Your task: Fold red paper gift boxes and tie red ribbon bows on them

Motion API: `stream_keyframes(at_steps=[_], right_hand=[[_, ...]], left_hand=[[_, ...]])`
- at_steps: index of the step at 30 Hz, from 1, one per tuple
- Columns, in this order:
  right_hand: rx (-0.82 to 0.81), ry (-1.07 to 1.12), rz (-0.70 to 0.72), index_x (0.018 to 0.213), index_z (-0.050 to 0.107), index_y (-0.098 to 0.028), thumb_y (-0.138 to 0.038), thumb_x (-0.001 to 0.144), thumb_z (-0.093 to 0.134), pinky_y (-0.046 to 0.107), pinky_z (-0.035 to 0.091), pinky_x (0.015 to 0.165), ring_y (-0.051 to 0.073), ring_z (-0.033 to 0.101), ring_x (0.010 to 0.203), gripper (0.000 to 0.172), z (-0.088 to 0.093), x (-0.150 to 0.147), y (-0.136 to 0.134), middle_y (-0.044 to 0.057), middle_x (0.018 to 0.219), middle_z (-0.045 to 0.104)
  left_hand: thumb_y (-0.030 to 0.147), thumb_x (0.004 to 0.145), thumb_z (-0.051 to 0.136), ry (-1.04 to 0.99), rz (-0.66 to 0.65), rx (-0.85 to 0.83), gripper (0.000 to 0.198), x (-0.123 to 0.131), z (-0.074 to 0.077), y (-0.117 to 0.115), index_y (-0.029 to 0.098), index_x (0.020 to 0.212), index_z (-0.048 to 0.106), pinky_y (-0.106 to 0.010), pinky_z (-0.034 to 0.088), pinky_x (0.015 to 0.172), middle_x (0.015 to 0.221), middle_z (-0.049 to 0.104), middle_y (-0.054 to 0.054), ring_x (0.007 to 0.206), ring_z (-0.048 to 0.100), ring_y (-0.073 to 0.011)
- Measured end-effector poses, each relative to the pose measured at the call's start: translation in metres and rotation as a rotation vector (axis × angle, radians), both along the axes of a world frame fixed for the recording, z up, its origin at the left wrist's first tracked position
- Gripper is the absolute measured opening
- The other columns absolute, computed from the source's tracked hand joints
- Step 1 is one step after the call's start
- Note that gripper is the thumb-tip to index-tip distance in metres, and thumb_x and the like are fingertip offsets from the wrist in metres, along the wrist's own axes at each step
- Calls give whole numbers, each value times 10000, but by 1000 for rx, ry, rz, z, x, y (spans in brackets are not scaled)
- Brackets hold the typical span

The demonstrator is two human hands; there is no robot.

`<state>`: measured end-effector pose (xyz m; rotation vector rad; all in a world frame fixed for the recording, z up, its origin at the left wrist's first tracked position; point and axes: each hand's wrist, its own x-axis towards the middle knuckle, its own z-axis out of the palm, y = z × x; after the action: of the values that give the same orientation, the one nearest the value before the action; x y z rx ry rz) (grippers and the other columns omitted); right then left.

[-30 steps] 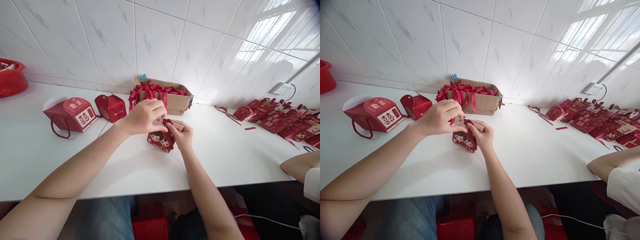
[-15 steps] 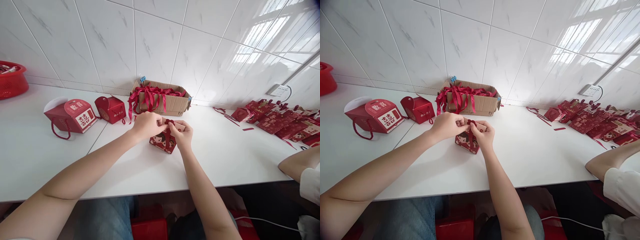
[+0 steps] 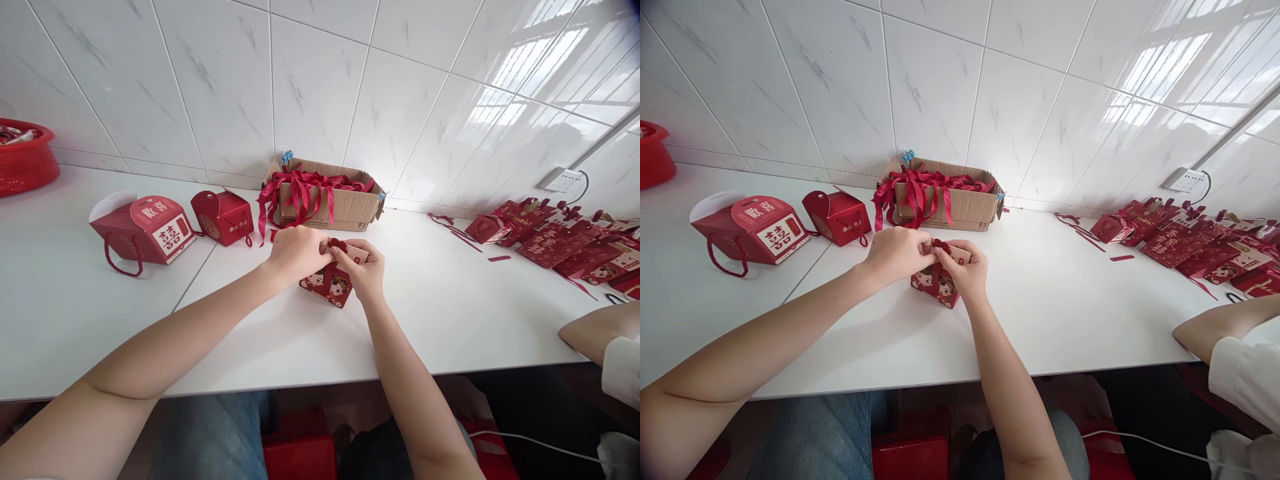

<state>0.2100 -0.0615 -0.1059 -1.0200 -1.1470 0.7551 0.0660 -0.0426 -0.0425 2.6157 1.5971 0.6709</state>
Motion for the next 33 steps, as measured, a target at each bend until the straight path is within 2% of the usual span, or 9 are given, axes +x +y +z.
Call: stream_keyframes(at_steps=[5, 8, 10, 12, 17, 19, 24, 28, 33], right_hand=[[12, 7, -44, 795, 687, -198, -438, 645, 784, 311, 566, 630, 186, 682, 690, 299, -1, -1, 0, 26, 762, 732], [23, 11, -47, 781, 681, -196, -426, 654, 783, 309, 565, 628, 185, 686, 696, 282, 0, -1, -1, 30, 776, 733], [22, 2, -46, 772, 678, -196, -424, 658, 781, 308, 566, 626, 187, 689, 701, 275, 1, -2, -2, 31, 775, 733], [14, -10, -44, 762, 676, -196, -431, 653, 783, 306, 563, 610, 186, 685, 681, 280, 1, -2, -2, 26, 738, 727], [9, -25, -37, 740, 668, -199, -444, 624, 801, 296, 552, 572, 172, 663, 614, 302, 1, -2, -3, 9, 656, 705], [3, -23, -20, 738, 665, -202, -456, 619, 803, 303, 560, 584, 177, 670, 623, 313, 1, -2, -4, 12, 663, 710], [-4, -32, 0, 735, 659, -203, -479, 615, 801, 311, 565, 581, 186, 675, 627, 333, -1, -2, -4, 15, 669, 715], [17, -40, -14, 730, 653, -201, -458, 621, 804, 303, 562, 574, 173, 663, 608, 318, -2, -2, -5, 5, 649, 703], [21, -63, -41, 702, 641, -205, -463, 624, 798, 298, 549, 534, 164, 642, 572, 312, 0, -2, -7, -3, 604, 680]], left_hand=[[508, 730, 607, 83, 47, -49, 327, -5, 8, 1, 201, 619, 593, -294, 302, 508, 624, 662, -47, 618, 619, -240], [542, 698, 658, 110, 25, 22, 375, -14, 14, 8, 188, 628, 556, -290, 324, 539, 702, 660, -55, 685, 626, -236], [543, 678, 685, 92, 11, 79, 383, -21, 18, 13, 185, 707, 552, -287, 346, 546, 807, 665, -66, 715, 626, -230], [569, 664, 689, 59, 15, 33, 436, -30, 21, 19, 187, 821, 549, -282, 360, 526, 845, 666, -66, 673, 617, -212], [517, 775, 587, 51, -198, -275, 306, -57, 34, 29, 215, 815, 612, -236, 367, 486, 761, 701, -17, 577, 597, -145], [506, 798, 560, 48, -252, -272, 300, -66, 41, 29, 221, 821, 652, -232, 379, 493, 780, 708, -20, 564, 589, -132], [498, 716, 644, 131, -296, -273, 481, -70, 47, 26, 265, 1137, 627, -208, 429, 594, 1044, 690, -35, 749, 629, -149], [483, 773, 580, 262, -327, -401, 336, -66, 43, 29, 236, 975, 683, -203, 392, 548, 946, 711, -38, 707, 628, -150], [476, 798, 579, 177, -358, -271, 267, -77, 49, 30, 234, 808, 691, -210, 365, 467, 738, 699, -11, 555, 596, -126]])
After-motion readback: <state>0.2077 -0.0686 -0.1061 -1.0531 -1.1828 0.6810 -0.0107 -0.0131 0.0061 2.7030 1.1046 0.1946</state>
